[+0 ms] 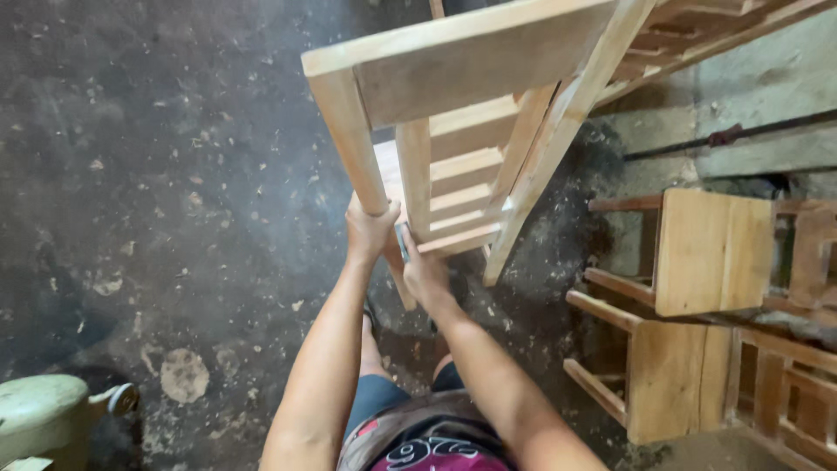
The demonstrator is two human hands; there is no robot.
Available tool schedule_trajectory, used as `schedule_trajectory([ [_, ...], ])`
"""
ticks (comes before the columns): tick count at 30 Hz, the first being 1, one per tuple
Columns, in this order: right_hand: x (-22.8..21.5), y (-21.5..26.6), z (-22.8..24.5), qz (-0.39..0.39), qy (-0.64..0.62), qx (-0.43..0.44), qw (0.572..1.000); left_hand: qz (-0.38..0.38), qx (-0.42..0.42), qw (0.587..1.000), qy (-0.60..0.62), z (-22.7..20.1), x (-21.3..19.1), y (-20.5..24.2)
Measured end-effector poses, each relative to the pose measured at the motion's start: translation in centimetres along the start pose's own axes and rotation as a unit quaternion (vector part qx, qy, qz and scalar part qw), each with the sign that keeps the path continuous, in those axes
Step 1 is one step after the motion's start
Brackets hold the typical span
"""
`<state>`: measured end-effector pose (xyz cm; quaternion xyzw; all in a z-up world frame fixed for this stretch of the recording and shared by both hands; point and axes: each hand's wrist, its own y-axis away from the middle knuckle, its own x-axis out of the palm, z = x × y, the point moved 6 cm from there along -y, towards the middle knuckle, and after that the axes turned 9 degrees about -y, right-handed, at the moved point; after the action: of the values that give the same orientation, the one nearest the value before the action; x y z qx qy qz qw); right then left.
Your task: The person sands the backrest of a wooden chair using a sanding block. They hold the chair upright with one hand while rubbing the sanding block back and forth across the horizontal slats and vertical frame of the chair back.
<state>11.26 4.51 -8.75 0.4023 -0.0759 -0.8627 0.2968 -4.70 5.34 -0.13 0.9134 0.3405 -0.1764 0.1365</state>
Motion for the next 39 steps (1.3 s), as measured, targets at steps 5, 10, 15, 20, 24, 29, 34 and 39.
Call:
schedule_trajectory([
  [5,1.2,-1.0,-1.1,-0.005,-0.008,0.006,1.0,0.013,0.004,1.0,0.015,0.5,0.0,-0.3],
  [10,0.8,0.6,-0.6,0.016,0.037,-0.023,0.999,-0.005,0.002,1.0,0.014,0.5,0.3,-0.4],
  [15,-1.1,-1.0,1.2,0.114,0.042,0.024,0.992,0.009,0.016,0.999,0.036,0.4,0.2,-0.6],
  [20,-1.0,-0.6,0.7,0.069,0.089,-0.071,0.991,0.002,-0.008,0.999,0.035,0.7,0.3,-0.9],
  [24,-0.8,-1.9,0.6,0.091,0.111,-0.028,0.989,-0.01,0.024,1.0,0.016,0.3,0.2,-0.7],
  [29,-0.6,-0.2,0.6,0.116,0.202,-0.071,0.97,-0.004,0.001,1.0,0.017,0.7,0.1,0.1],
  [34,0.3,-2.3,0.4,0.065,0.156,-0.071,0.983,0.005,-0.01,1.0,0.028,0.6,0.3,-0.8],
  [39,-1.1,-0.1,1.0,0.012,0.184,-0.15,0.971,0.004,0.014,1.0,0.017,0.2,0.0,-0.9],
])
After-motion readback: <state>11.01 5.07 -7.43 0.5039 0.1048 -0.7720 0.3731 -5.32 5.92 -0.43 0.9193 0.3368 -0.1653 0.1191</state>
